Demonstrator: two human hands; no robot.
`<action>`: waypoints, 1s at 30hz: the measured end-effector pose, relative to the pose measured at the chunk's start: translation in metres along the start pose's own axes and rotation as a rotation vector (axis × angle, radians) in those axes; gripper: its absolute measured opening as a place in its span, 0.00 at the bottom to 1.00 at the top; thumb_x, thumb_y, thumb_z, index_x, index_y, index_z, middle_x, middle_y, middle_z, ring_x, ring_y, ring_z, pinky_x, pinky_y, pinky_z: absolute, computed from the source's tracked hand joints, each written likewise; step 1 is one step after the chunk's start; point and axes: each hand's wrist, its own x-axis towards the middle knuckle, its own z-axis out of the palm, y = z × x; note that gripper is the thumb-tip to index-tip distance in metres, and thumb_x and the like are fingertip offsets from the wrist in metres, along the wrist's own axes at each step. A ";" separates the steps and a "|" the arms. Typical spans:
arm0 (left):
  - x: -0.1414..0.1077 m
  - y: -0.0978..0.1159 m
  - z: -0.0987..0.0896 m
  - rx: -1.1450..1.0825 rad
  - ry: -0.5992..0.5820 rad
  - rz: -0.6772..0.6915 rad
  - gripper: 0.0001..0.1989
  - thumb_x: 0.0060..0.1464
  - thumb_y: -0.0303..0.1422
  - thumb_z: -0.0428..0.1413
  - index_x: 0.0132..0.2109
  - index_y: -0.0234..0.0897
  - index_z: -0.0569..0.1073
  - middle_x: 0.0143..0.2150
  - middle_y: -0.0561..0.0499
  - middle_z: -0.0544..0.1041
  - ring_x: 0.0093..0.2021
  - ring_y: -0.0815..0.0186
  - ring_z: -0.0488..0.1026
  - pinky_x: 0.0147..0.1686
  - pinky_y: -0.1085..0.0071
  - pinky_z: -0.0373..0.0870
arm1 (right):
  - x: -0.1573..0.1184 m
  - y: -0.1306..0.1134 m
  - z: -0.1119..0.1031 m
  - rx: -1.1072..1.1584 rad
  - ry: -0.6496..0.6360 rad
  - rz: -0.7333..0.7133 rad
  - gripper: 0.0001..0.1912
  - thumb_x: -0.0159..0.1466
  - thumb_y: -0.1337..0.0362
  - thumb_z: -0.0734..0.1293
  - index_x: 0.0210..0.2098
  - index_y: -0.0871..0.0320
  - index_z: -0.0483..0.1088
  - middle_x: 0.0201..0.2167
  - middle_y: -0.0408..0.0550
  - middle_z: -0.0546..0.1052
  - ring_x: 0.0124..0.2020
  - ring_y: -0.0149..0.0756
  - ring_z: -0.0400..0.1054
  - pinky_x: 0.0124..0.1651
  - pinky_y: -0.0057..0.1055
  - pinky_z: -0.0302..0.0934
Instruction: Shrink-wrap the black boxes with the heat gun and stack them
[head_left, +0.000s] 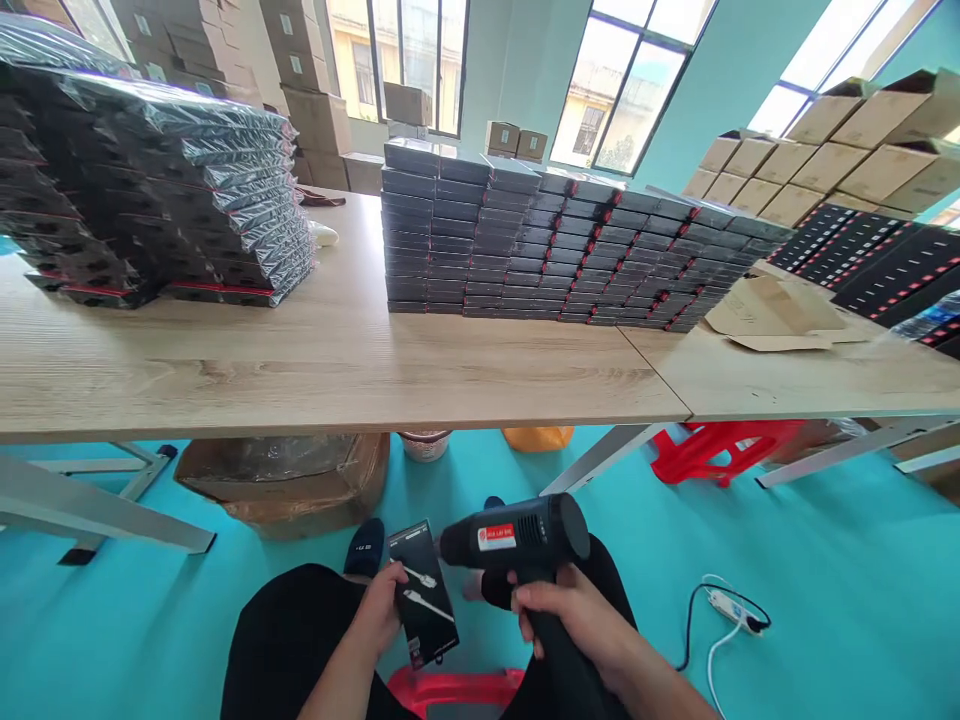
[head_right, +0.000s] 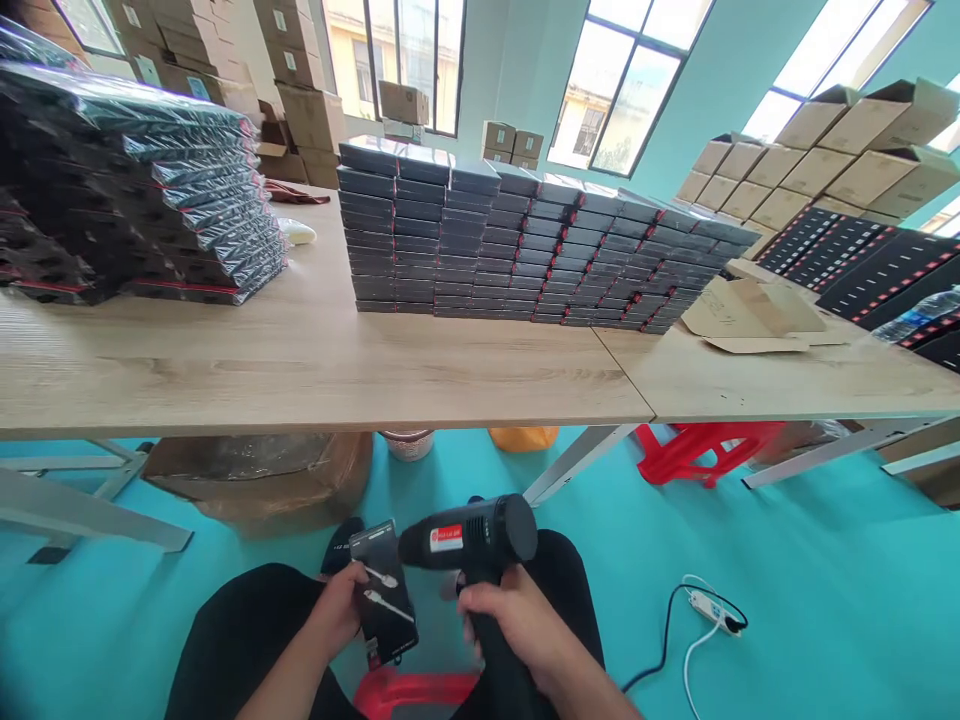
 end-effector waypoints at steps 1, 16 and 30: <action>0.000 -0.002 0.000 0.014 -0.009 0.013 0.10 0.35 0.21 0.53 0.25 0.40 0.64 0.16 0.58 0.65 0.16 0.64 0.67 0.19 0.71 0.63 | 0.008 -0.005 0.000 -0.014 0.026 -0.032 0.11 0.51 0.60 0.70 0.31 0.61 0.73 0.20 0.43 0.74 0.21 0.30 0.65 0.24 0.28 0.60; 0.003 0.006 0.001 -0.013 0.050 0.100 0.08 0.35 0.23 0.52 0.24 0.41 0.63 0.17 0.54 0.66 0.17 0.62 0.67 0.20 0.67 0.65 | 0.001 -0.002 0.001 -0.183 -0.227 0.054 0.10 0.48 0.69 0.69 0.32 0.59 0.71 0.16 0.38 0.70 0.18 0.32 0.64 0.22 0.29 0.60; -0.033 0.020 0.015 -0.124 -0.237 -0.156 0.24 0.53 0.52 0.58 0.44 0.36 0.74 0.36 0.41 0.81 0.32 0.53 0.80 0.23 0.66 0.71 | 0.006 0.008 -0.019 -0.076 -0.030 0.087 0.12 0.49 0.63 0.70 0.33 0.60 0.71 0.23 0.43 0.74 0.20 0.32 0.66 0.22 0.29 0.57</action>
